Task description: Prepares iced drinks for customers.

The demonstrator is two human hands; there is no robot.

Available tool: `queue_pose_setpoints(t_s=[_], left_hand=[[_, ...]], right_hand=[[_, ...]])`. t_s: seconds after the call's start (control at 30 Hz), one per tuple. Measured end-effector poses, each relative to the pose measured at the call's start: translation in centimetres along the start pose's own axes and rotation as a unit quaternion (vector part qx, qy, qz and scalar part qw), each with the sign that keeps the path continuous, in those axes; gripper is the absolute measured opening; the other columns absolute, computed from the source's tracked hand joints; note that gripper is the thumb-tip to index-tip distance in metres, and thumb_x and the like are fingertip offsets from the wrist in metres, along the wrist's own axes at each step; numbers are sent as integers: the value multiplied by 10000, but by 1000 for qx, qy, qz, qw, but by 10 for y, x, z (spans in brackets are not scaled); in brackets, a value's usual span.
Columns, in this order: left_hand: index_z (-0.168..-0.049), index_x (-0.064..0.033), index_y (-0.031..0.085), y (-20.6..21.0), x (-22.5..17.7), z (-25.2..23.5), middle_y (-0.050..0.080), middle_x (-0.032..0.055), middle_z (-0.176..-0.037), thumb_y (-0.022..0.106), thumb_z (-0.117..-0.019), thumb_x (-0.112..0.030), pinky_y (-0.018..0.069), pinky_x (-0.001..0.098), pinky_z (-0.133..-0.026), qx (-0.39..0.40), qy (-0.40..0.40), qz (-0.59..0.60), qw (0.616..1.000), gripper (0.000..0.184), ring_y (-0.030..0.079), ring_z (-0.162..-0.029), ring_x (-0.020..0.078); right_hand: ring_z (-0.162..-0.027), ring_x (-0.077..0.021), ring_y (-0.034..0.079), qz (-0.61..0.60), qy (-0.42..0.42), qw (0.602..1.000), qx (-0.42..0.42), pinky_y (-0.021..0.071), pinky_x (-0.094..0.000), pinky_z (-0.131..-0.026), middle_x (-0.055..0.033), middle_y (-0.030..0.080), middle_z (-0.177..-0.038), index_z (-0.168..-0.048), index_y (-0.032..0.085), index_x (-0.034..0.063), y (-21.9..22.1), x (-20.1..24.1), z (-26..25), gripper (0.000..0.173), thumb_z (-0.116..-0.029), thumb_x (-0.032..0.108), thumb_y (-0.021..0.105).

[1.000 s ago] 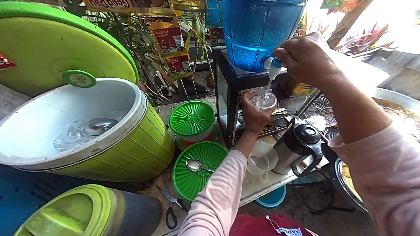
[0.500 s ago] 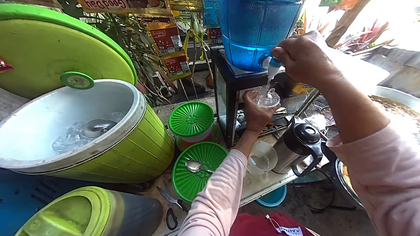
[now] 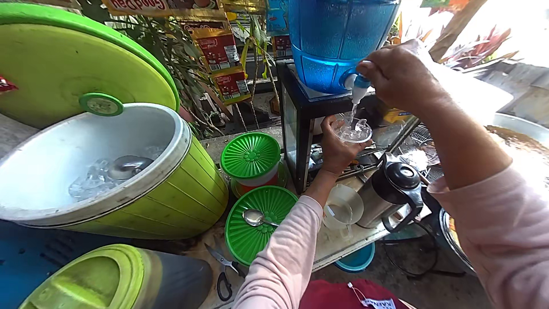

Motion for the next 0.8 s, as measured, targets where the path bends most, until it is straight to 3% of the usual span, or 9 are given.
queue_pose_setpoints(t_s=[0.13,0.33,0.43,0.8], left_hand=[[-1469,-47,270,-2,5,7,601,241,-1302,974,-625,-113,568,439,-936,8,5,9,1000,1101,643,-1153,313],[-1459,-1,267,-2,10,8,613,245,-1256,981,-549,-120,566,388,-949,-14,20,23,999,1164,653,-1129,268],[-1494,-115,228,-7,9,14,611,199,-1273,968,-608,-111,581,421,-896,6,34,-4,999,1155,652,-1116,282],[-1494,-102,226,-10,10,17,630,187,-1254,971,-601,-136,580,420,-900,-4,43,-31,999,1164,656,-1113,278]], right_hand=[[-830,-364,675,-12,-10,1000,-12,483,-556,-727,-194,656,-831,-912,658,-17,0,0,0,436,-1100,292,415],[-798,-364,663,-3,-5,1000,-10,469,-555,-701,-184,629,-790,-867,622,-9,0,0,0,451,-1102,309,405],[-817,-366,667,-6,-2,1000,-11,472,-555,-715,-188,641,-811,-886,638,-13,-1,2,1,445,-1103,299,408],[-840,-374,672,-6,-3,1000,-13,475,-563,-731,-194,649,-824,-899,648,-16,0,1,1,442,-1101,294,407]])
Point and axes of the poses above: each hand's wrist, its own z-axis away from the middle knuckle, its own y-axis out of the palm, x = y × z, the point moved 4 cm from there along -z, towards the middle knuckle
